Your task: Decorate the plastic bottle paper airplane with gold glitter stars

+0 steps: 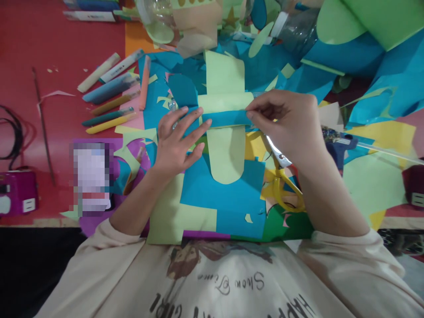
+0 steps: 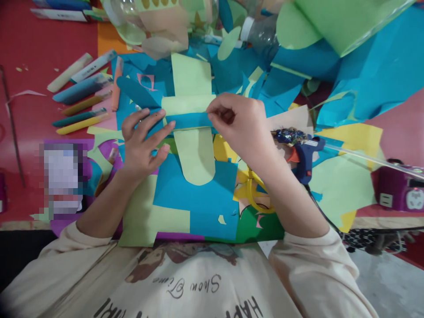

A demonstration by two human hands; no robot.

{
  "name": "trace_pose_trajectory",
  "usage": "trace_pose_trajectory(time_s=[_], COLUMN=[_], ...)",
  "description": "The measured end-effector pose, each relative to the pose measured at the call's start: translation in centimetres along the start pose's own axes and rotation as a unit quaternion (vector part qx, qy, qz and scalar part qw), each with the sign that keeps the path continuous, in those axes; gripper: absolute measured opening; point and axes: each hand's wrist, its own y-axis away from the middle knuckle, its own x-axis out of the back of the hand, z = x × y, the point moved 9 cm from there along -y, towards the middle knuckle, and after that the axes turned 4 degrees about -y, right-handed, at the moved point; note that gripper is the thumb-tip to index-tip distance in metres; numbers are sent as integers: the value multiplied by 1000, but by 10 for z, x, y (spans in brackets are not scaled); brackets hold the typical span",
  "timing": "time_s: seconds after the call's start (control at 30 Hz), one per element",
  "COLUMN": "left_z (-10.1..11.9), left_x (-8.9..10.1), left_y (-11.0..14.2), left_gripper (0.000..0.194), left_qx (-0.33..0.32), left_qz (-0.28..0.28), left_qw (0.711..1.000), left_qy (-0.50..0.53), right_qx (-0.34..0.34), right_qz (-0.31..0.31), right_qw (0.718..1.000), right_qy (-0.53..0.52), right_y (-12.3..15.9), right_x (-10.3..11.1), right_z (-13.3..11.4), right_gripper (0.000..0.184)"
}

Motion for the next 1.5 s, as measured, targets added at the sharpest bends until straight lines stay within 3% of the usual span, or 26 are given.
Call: trace_pose_trajectory(time_s=[0.13, 0.33, 0.5, 0.67, 0.83, 0.97, 1.17, 1.27, 1.5], left_z=[-3, 0, 11, 23, 20, 17, 22, 18, 20], left_x=[-3, 0, 4, 5, 0, -3, -6, -9, -6], left_y=[-2, 1, 3, 5, 5, 4, 6, 6, 2], left_gripper=[47, 45, 48, 51, 52, 54, 56, 55, 51], left_qx=[30, -7, -84, -122, -85, -46, -79, -66, -21], left_qz=[-23, 4, 28, 57, 42, 23, 39, 33, 17], left_qw=[999, 1000, 995, 986, 987, 996, 993, 995, 999], left_qy=[-20, -5, -44, -103, -130, -73, -82, -62, -47], right_qx=[3, 48, 97, 77, 87, 80, 37, 40, 75], right_qz=[10, 66, 44, 17, 10, 10, -10, -27, 27], right_qw=[1000, 996, 988, 985, 980, 981, 986, 985, 983], right_qy=[4, 43, 109, 155, 178, 174, 160, 166, 167], right_y=[1, -2, -2, 1, 3, 2, -1, 0, 2], right_x=[2, 13, -5, -20, -23, -27, -35, -39, -35], right_z=[5, 5, -6, -4, -2, 0, 7, 10, 9], right_gripper=[10, 3, 32, 37, 44, 49, 57, 58, 56])
